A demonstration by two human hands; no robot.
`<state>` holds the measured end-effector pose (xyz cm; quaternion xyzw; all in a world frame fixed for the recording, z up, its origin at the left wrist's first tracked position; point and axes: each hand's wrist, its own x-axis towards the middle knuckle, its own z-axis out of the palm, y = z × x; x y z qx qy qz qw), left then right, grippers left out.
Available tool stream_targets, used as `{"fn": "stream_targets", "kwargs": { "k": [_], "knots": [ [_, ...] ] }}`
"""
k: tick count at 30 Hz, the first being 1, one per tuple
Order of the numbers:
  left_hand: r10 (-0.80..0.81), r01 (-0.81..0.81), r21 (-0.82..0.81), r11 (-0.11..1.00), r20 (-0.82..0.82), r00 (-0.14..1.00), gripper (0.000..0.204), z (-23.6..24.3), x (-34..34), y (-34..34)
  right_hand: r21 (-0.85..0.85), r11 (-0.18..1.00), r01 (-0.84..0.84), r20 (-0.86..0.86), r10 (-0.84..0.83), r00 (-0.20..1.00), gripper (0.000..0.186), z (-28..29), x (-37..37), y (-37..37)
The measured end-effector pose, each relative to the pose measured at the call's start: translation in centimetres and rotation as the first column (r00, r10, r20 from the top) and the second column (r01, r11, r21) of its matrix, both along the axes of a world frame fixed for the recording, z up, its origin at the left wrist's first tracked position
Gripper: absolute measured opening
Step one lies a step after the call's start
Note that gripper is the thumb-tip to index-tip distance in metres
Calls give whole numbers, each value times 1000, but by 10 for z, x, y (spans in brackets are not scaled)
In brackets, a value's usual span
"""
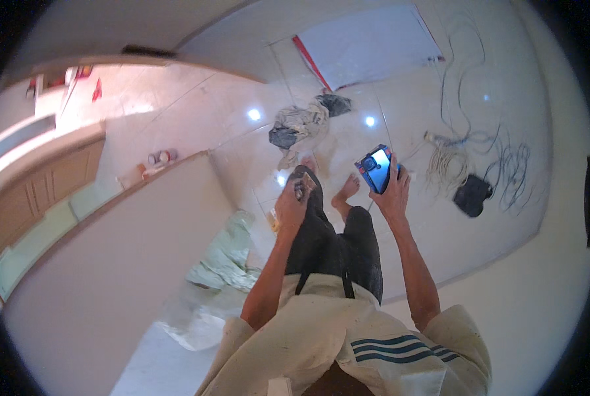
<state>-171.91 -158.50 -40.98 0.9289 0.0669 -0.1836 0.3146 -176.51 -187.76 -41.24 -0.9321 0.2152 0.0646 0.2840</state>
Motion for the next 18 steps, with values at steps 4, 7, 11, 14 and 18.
{"fn": "stream_targets", "kwargs": {
  "k": [4,7,11,14,18],
  "knots": [
    [218,-216,-130,968,6,976,45,64,21,94,-39,985,-167,-7,167,986,126,90,33,80],
    [372,-386,-267,883,-104,922,45,90,39,147,-79,966,-247,9,248,969,128,135,68,138],
    [471,-480,-529,699,-164,867,37,139,46,258,-66,930,-363,-33,361,932,131,197,94,258],
    [500,-575,-680,455,-340,797,31,204,83,341,-61,898,-435,4,436,900,132,244,139,354],
    [557,-552,-691,466,-255,790,34,237,149,429,-60,827,-559,11,560,828,135,274,229,457]
  ]
}}
